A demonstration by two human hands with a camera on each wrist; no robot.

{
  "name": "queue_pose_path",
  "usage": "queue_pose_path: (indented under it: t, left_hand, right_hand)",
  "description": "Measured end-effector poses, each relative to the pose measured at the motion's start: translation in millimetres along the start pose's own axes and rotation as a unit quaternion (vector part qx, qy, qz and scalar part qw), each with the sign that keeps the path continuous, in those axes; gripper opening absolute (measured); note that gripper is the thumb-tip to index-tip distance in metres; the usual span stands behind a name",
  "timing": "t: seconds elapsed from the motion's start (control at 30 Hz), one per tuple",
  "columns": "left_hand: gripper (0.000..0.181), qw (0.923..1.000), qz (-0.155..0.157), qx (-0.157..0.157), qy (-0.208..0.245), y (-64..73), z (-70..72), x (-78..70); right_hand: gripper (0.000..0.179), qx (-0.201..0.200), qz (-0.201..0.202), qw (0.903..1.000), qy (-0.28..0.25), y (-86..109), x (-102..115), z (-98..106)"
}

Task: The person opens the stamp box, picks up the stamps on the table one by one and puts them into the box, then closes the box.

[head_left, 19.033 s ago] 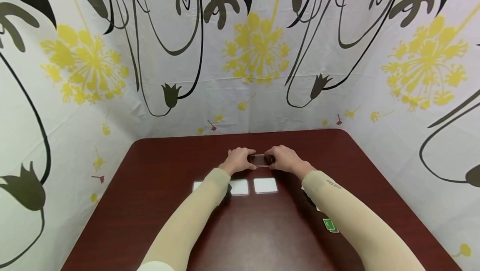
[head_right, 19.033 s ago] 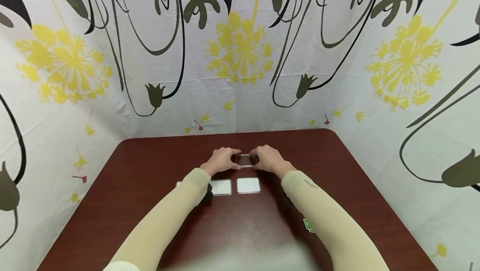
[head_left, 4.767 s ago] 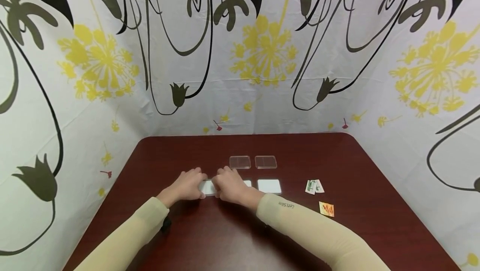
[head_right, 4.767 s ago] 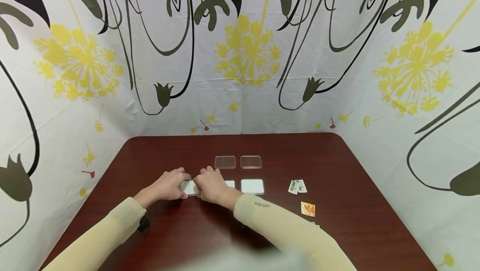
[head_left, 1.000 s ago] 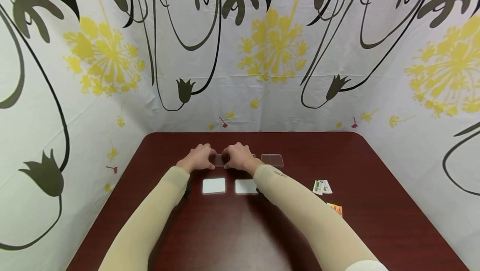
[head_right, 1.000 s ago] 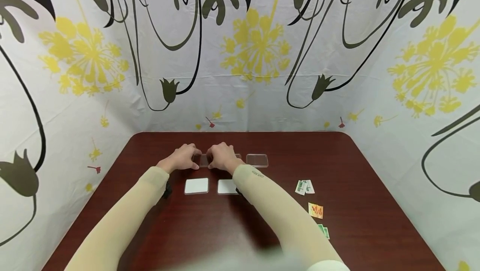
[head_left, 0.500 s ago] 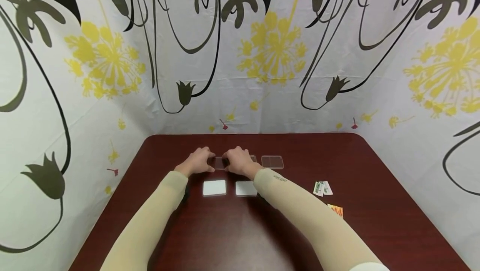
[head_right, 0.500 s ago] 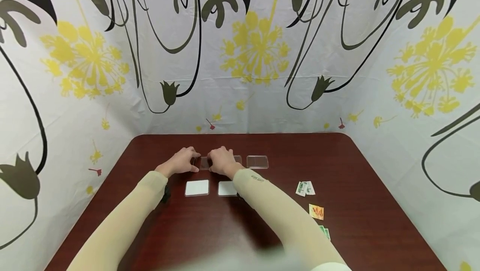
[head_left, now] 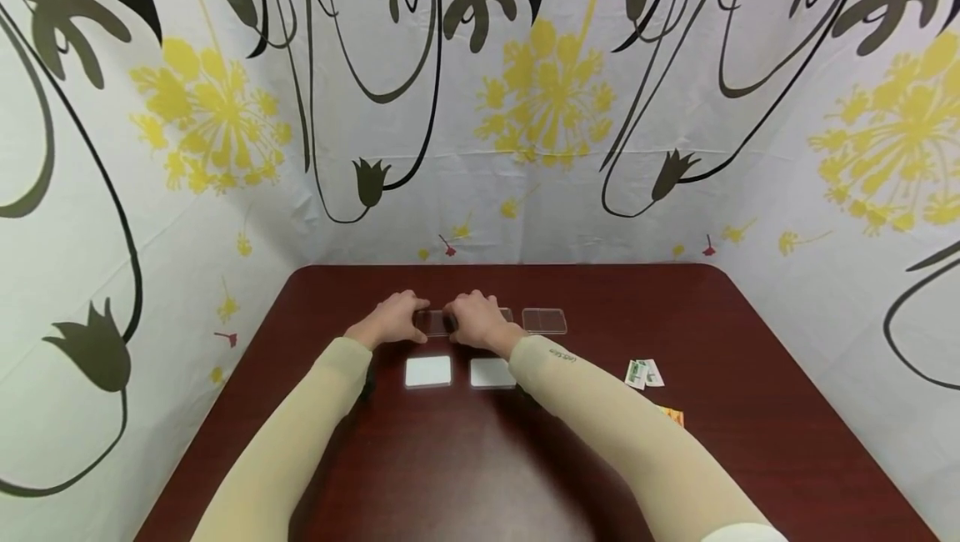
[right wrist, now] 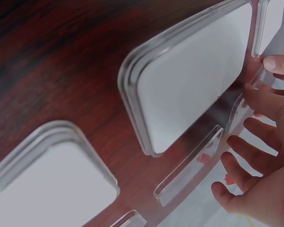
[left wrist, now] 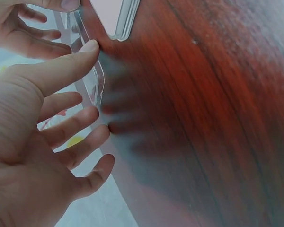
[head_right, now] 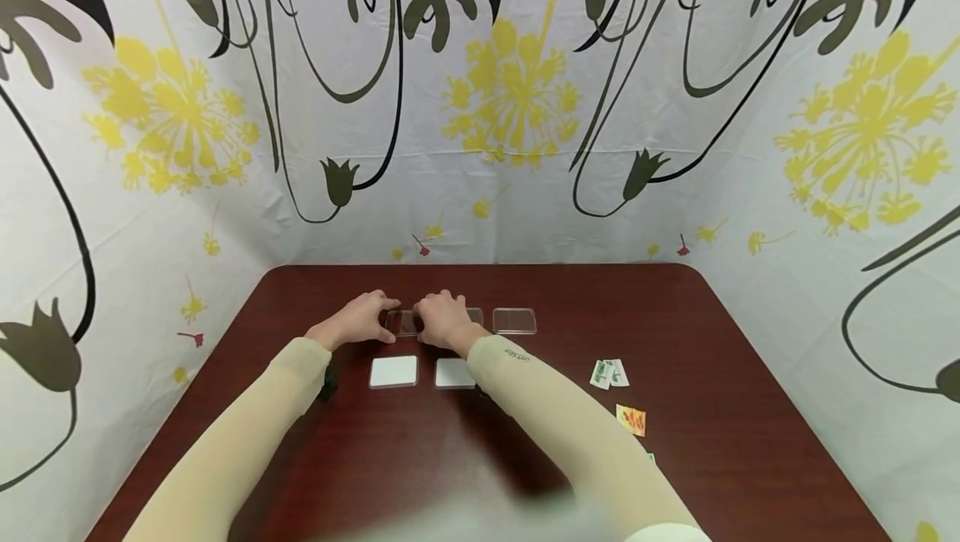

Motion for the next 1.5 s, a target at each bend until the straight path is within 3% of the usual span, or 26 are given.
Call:
queue_pose_path:
  t: [0.23, 0.5, 0.7, 0.87, 1.23, 1.5]
  left_hand:
    - [0.077, 0.9996, 0.018, -0.013, 0.016, 3.5, 11.3, -0.2]
    - [0.075, 0.9992, 0.003, -0.04, -0.003, 10.9, 19.7, -15.7]
    - [0.074, 0.9957, -0.017, -0.076, -0.05, 24.8, 13.3, -43.4]
    - [0.074, 0.9936, -0.033, -0.089, -0.061, 36.8, 7.1, -67.5]
    - [0.076, 0.9944, -0.033, -0.099, -0.014, 55.1, -10.8, -96.9]
    - [0.072, 0.9922, -0.06, -0.109, 0.011, 58.7, -19.4, -121.1]
  right_hand:
    - [0.047, -0.005, 0.011, 0.9997, 0.019, 4.0, -3.0, 8.7]
    - [0.05, -0.026, 0.027, 0.9988, 0.032, 22.2, -5.1, 24.8]
    - [0.052, -0.049, 0.037, 0.9979, 0.021, 48.7, -13.4, 27.8]
    - [0.048, -0.072, 0.046, 0.9963, -0.008, 75.5, -19.5, 33.4]
    - [0.049, -0.109, 0.025, 0.9924, -0.052, 122.0, -40.5, 36.6]
    - [0.047, -0.147, -0.007, 0.9844, -0.096, 148.4, -66.4, 45.5]
Point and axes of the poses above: each hand's wrist, its own y-axis away from the middle knuckle, its own z-axis out of the back of the hand, x = y × z, the point moved 6 cm from there along -y, towards the middle knuckle, and after that the axes turned 2 degrees about y, right-handed, at the moved point
